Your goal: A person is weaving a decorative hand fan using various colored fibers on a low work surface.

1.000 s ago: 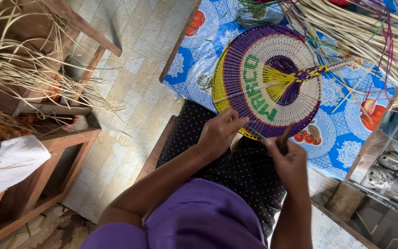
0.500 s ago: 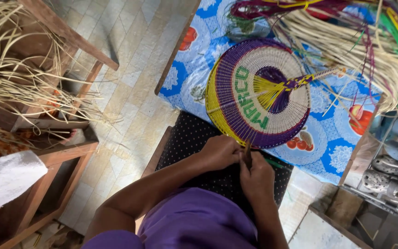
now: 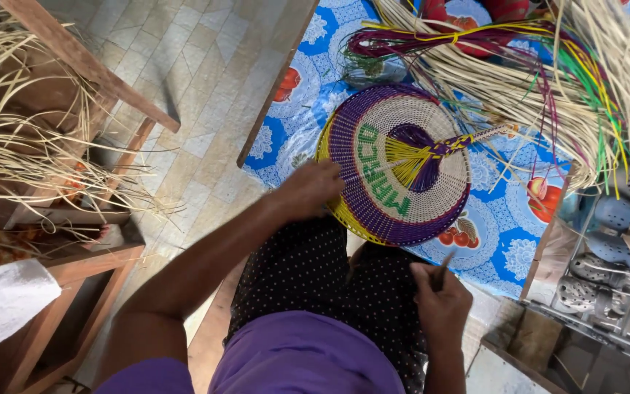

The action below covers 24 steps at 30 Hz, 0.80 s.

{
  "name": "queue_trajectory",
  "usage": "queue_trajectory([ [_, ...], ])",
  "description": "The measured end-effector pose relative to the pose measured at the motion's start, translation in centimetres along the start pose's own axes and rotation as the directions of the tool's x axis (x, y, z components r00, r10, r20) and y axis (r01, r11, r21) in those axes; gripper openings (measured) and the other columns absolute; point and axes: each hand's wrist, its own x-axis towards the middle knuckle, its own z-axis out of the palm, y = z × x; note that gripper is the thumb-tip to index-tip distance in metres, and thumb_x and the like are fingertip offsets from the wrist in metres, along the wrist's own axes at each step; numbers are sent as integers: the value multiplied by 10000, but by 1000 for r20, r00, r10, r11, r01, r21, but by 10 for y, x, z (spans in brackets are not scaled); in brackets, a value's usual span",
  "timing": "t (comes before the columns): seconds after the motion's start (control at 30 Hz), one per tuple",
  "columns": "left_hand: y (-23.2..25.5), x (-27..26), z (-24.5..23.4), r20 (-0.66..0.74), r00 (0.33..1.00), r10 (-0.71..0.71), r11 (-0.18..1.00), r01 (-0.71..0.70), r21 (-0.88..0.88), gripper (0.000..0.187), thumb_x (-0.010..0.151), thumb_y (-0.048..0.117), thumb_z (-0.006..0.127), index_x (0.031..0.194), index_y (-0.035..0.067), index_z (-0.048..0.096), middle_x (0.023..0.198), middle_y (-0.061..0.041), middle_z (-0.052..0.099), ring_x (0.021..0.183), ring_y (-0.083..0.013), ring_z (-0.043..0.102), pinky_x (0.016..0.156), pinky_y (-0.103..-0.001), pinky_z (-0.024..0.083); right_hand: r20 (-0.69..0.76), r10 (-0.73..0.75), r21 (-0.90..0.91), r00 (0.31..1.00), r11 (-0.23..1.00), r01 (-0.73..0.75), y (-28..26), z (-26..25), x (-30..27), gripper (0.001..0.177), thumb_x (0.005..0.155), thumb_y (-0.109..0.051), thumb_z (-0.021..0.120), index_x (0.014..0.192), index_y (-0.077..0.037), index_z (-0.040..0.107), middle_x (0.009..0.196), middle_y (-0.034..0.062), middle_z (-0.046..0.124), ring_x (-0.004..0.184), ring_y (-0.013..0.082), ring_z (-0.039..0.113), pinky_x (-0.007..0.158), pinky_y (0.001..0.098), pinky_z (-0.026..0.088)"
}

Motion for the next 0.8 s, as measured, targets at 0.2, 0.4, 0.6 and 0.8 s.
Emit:
queue_trajectory([
  [0.2, -10, -10, -3, -78, 982, 174, 956, -149, 253, 310, 671, 67, 703, 929, 113, 537, 943, -51, 585, 814, -220, 525, 662, -351, 421, -197, -58, 0, 979, 998, 59, 34, -17, -3, 122, 825, -167, 664, 850, -50, 687, 602, 34, 599, 566, 94, 531, 569, 256, 457],
  [0.4, 60, -50, 1, -18, 952, 304, 951, -302, 67, 285, 698, 29, 681, 969, 24, 594, 1022, -153, 651, 1052, -334, 569, 921, -466, 463, -214, 179, 164, 960, 976, -145, 10, -31, -4, 192, 926, -196, 549, 785, -102, 641, 504, 36, 479, 381, 78, 416, 220, 233, 311],
  [0.6, 105, -63, 71, -79, 872, 482, 872, -470, 139, 200, 826, 72, 553, 667, 123, 443, 511, -17, 444, 415, -109, 367, 570, -291, 336, -213, 67, 375, 975, 927, 18, 34, -29, 7, 159, 984, -113, 463, 956, -9, 580, 808, 62, 588, 461, 67, 444, 414, 194, 374],
  [0.8, 111, -8, 104, -216, 897, 386, 922, -364, 135, 199, 720, -54, 512, 625, 102, 434, 471, -24, 380, 404, -129, 326, 585, -321, 369, -284, 65, 247, 957, 969, 8, 28, -33, 5, 145, 963, -147, 555, 874, -52, 620, 554, 20, 468, 444, 60, 420, 264, 233, 377],
])
